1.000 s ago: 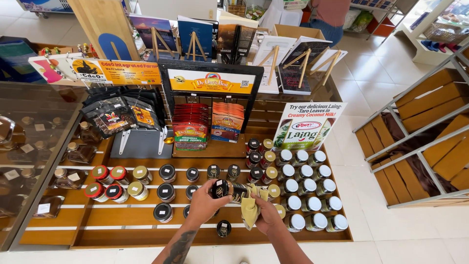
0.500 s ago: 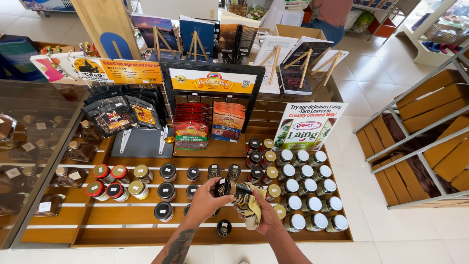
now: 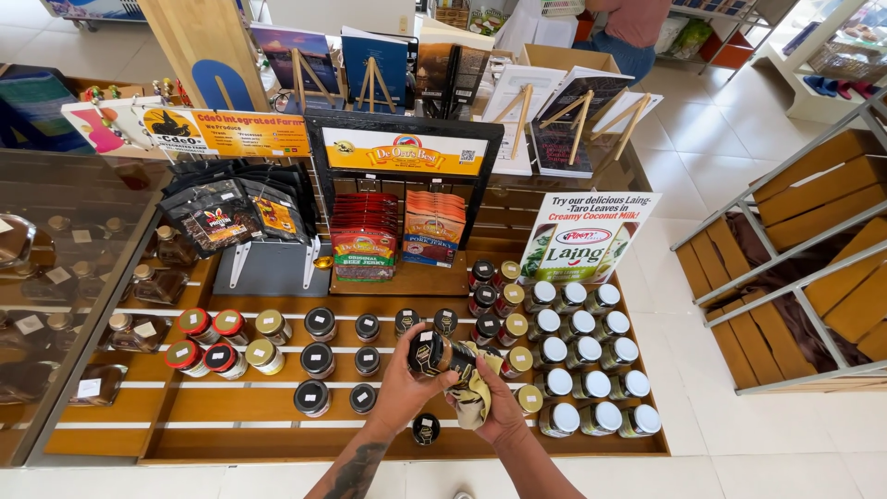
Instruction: Wipe dust and residue from glass jars on a display shelf using a cleaning cloth.
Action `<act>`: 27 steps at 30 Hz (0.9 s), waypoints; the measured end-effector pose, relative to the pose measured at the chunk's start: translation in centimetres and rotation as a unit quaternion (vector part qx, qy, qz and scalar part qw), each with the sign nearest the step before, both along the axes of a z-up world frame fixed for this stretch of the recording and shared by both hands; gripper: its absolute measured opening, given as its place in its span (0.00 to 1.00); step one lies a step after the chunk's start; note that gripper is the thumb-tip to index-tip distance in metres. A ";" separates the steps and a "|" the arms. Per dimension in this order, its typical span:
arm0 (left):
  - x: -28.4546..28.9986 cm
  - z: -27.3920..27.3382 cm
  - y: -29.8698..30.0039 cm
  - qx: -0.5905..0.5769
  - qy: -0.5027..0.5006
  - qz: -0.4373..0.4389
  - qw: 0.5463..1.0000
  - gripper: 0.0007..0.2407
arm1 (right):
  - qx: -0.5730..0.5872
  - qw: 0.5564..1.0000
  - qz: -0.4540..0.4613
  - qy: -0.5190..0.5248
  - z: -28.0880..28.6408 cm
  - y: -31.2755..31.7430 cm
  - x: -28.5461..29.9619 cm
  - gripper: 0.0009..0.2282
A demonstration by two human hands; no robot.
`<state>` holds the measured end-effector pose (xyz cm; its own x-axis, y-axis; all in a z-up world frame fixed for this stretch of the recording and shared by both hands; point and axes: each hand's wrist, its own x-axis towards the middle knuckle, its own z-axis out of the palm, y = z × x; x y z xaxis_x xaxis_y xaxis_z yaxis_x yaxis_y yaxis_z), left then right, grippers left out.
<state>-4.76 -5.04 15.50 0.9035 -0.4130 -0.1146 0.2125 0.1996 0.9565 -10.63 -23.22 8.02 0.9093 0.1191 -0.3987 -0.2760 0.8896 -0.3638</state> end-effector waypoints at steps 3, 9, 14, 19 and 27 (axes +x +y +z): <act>0.0 -2.8 -0.2 -0.102 0.012 -0.007 0.995 0.34 | 0.010 1.000 0.000 0.002 0.8 0.4 0.0 0.16; -0.1 -4.2 -0.4 -0.118 0.016 0.001 0.993 0.31 | 0.012 1.000 0.012 -0.003 -0.1 0.7 0.0 0.15; -0.1 -4.1 -0.4 -0.114 0.004 0.006 0.993 0.29 | 0.004 1.000 0.021 0.020 0.1 0.9 0.3 0.15; -0.1 -4.0 -0.2 -0.089 -0.011 0.028 0.996 0.29 | -0.014 0.998 0.010 0.067 -0.1 1.0 0.6 0.15; 0.9 -3.5 0.9 -0.013 -0.028 0.052 0.998 0.28 | -0.291 0.948 0.061 0.112 0.0 0.1 0.9 0.13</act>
